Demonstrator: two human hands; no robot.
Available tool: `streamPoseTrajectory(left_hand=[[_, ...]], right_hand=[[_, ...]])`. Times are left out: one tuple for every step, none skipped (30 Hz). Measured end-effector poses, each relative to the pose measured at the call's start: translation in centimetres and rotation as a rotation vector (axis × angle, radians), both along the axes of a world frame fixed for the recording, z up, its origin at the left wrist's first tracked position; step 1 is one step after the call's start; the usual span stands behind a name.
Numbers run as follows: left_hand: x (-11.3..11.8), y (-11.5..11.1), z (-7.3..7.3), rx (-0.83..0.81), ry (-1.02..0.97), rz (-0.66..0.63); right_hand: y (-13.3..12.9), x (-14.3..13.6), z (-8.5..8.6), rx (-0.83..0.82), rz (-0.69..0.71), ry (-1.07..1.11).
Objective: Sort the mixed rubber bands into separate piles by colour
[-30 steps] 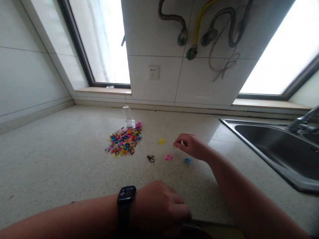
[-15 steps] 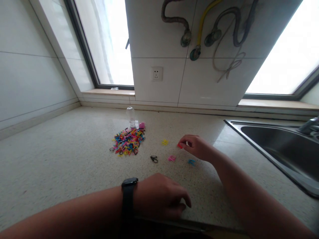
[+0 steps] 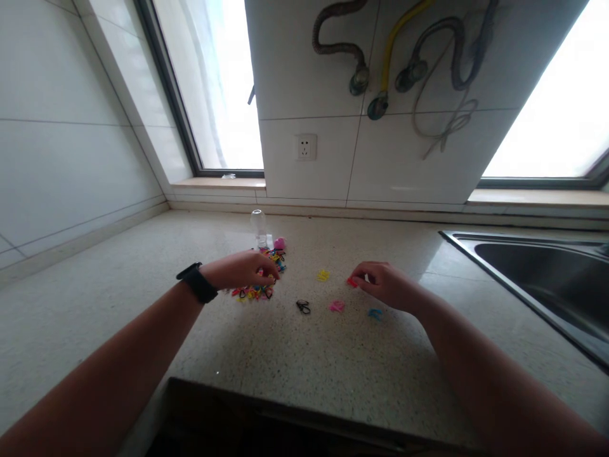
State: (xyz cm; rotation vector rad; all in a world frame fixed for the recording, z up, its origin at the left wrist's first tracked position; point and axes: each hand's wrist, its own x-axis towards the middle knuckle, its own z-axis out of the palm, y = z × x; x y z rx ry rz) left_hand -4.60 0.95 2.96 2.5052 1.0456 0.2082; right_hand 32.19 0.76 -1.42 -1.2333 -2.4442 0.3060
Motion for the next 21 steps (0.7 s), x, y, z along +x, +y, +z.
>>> streamPoseTrajectory(left_hand=[[-0.5,0.3,-0.1,-0.017,0.012,-0.003],[-0.8,0.4,-0.3,-0.034,0.023,-0.01],[-0.9,0.6,-0.5,-0.052,0.032,-0.019],[-1.0,0.6,-0.6,-0.069,0.04,-0.031],[-1.0,0.7,-0.7,-0.084,0.048,-0.044],[-1.0,0.7,-0.8,-0.098,0.055,-0.055],[-0.9,0.7,-0.9,-0.108,0.062,-0.065],[-0.9,0.7,-1.0,-0.117,0.069,-0.071],[-0.8,0.8,-1.0,-0.121,0.073,-0.073],[-0.8,0.8,-1.1,-0.122,0.076,-0.072],[-0.8,0.8,-1.2,-0.119,0.076,-0.068],[-0.9,0.9,-1.3,-0.113,0.076,-0.062],[-0.9,1.0,-1.4,-0.105,0.075,-0.055],[-1.0,1.1,-1.5,-0.095,0.075,-0.046],[-1.1,1.2,-1.6,-0.083,0.076,-0.036],[-1.2,1.3,-1.8,-0.07,0.077,-0.026],[-1.3,1.4,-1.9,-0.055,0.078,-0.014],[-1.5,1.5,-2.0,-0.037,0.077,-0.001],[-1.6,1.6,-2.1,-0.018,0.075,0.013],[-1.7,1.7,-2.1,0.002,0.072,0.028],[-1.8,1.7,-2.1,0.023,0.068,0.044]], right_hand=[[0.0,0.0,0.0,0.0,0.001,-0.002],[0.1,0.1,-0.1,-0.002,0.003,-0.005],[0.1,0.1,-0.1,-0.001,0.001,-0.006],[0.1,0.1,0.0,0.0,-0.001,-0.007],[0.1,0.1,0.0,0.002,-0.004,-0.008],[0.0,0.1,0.0,0.0,-0.007,-0.01],[0.0,0.1,0.0,-0.003,-0.009,-0.013],[0.0,0.1,0.1,-0.007,-0.01,-0.016],[0.0,0.1,0.1,-0.013,-0.009,-0.02],[0.0,0.1,0.1,-0.019,-0.006,-0.024],[0.0,0.1,0.1,-0.023,-0.003,-0.027],[0.0,0.1,0.0,-0.025,-0.002,-0.028],[0.1,0.1,0.0,-0.026,-0.003,-0.028],[0.1,0.1,-0.1,-0.028,-0.004,-0.027],[0.1,0.2,-0.1,-0.03,-0.004,-0.026],[0.2,0.2,-0.2,-0.032,-0.004,-0.026],[0.2,0.2,-0.2,-0.034,-0.004,-0.026],[0.2,0.2,-0.3,-0.036,-0.002,-0.028],[0.3,0.2,-0.3,-0.037,0.0,-0.03],[0.3,0.2,-0.3,-0.036,0.003,-0.032],[0.3,0.2,-0.2,-0.033,0.005,-0.032]])
